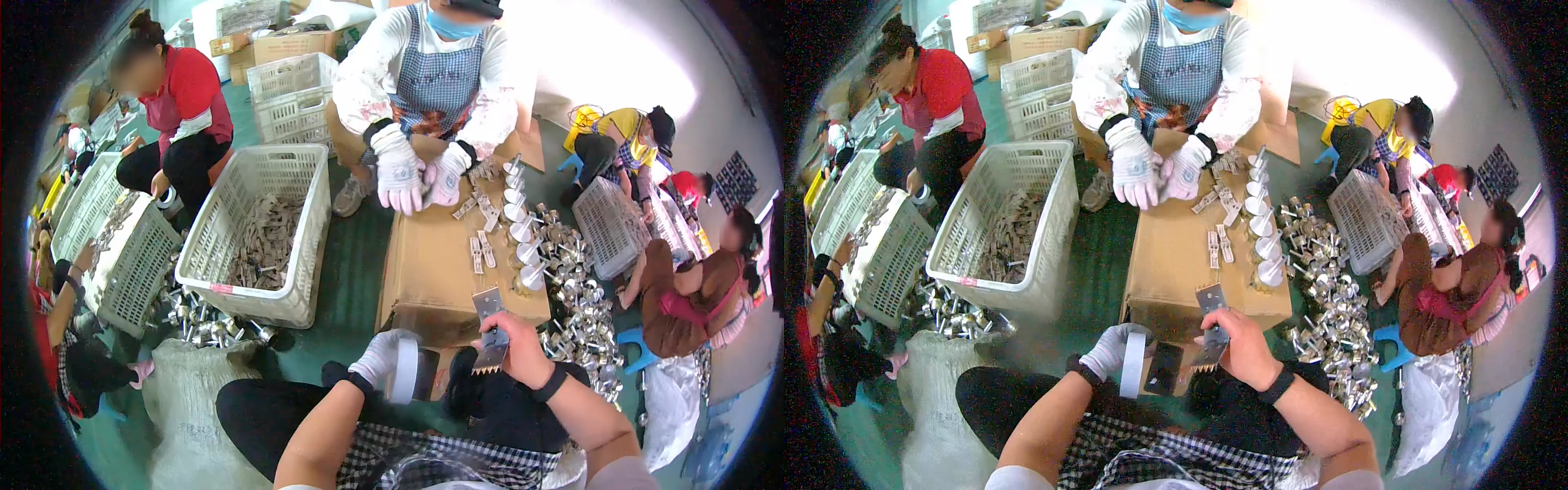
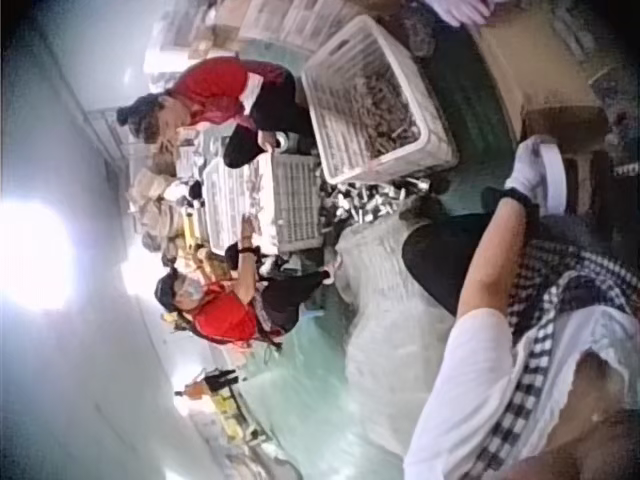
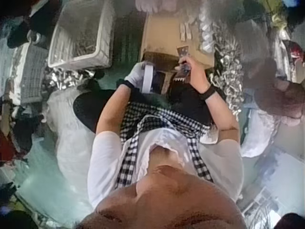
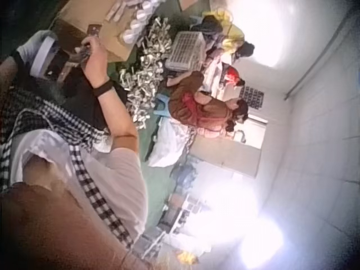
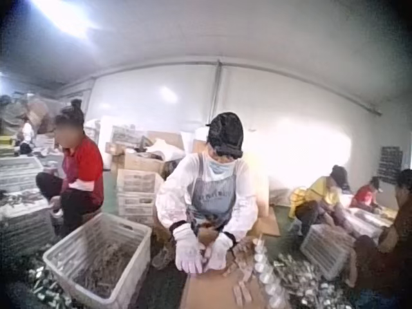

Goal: The recorder is using a tape dispenser and handling small metal components to assemble or package items in an industrial setting.

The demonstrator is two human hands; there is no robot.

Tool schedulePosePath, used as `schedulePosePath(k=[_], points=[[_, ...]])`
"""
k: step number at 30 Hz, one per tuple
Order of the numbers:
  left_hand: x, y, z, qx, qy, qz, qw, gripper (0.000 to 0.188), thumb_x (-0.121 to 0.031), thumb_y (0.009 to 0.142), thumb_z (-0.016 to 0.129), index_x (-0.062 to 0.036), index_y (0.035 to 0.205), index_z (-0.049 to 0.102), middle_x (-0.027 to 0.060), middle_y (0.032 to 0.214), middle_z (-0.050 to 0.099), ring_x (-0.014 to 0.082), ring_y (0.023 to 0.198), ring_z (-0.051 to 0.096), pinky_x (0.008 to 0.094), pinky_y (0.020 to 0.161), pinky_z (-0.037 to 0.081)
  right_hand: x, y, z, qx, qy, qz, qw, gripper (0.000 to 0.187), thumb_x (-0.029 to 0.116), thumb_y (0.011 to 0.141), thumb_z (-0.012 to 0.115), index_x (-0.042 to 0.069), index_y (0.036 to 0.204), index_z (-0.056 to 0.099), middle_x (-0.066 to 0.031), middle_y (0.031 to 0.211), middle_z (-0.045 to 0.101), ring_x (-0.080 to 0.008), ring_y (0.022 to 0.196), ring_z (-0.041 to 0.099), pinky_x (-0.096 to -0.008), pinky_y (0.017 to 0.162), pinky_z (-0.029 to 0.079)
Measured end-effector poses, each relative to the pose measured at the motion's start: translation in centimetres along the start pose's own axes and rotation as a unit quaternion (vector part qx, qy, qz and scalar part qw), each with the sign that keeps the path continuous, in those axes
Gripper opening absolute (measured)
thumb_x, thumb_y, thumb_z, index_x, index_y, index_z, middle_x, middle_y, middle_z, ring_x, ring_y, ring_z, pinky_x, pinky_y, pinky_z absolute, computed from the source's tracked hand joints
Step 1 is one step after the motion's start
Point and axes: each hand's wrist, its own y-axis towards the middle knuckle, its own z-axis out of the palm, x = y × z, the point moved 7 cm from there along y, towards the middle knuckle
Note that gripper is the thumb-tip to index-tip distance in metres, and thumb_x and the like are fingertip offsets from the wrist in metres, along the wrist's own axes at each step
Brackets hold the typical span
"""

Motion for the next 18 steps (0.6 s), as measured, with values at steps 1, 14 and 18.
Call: schedulePosePath(k=[1, 14, 18], points=[[0.0, -0.2, 0.3, -0.001, -0.067, -0.046, 0.997, 0.026, -0.003, 0.079, 0.067, -0.0016, 0.104, 0.061, 0.0105, 0.101, 0.064, 0.0178, 0.090, 0.061, 0.0343, 0.082, 0.053, -1.9, -0.1, 0.5, -0.013, 0.126, 0.067, 0.990, 0.036, 0.011, 0.068, 0.081, 0.010, 0.091, 0.053, -0.0034, 0.078, 0.056, -0.0137, 0.068, 0.054, -0.0279, 0.063, 0.046], [-3.7, -3.3, 2.2, -0.055, -0.056, -0.083, 0.993, 0.038, -0.009, 0.068, 0.080, -0.0026, 0.101, 0.063, 0.0043, 0.095, 0.066, 0.0127, 0.085, 0.060, 0.0272, 0.080, 0.049, 0.7, -0.6, -1.9, -0.092, 0.062, 0.015, 0.994, 0.056, 0.021, 0.069, 0.079, 0.006, 0.107, 0.041, -0.0075, 0.083, 0.053, -0.0139, 0.075, 0.053, -0.0302, 0.067, 0.046], [-5.4, -3.8, 3.1, -0.046, 0.050, -0.049, 0.997, 0.038, -0.008, 0.068, 0.079, -0.0031, 0.101, 0.063, 0.0047, 0.095, 0.066, 0.0131, 0.086, 0.060, 0.0279, 0.080, 0.049, -1.0, -1.1, -1.9, -0.128, 0.084, 0.033, 0.988, 0.038, 0.011, 0.077, 0.065, 0.004, 0.107, 0.044, -0.0064, 0.082, 0.052, -0.0123, 0.074, 0.051, -0.0285, 0.067, 0.045]])
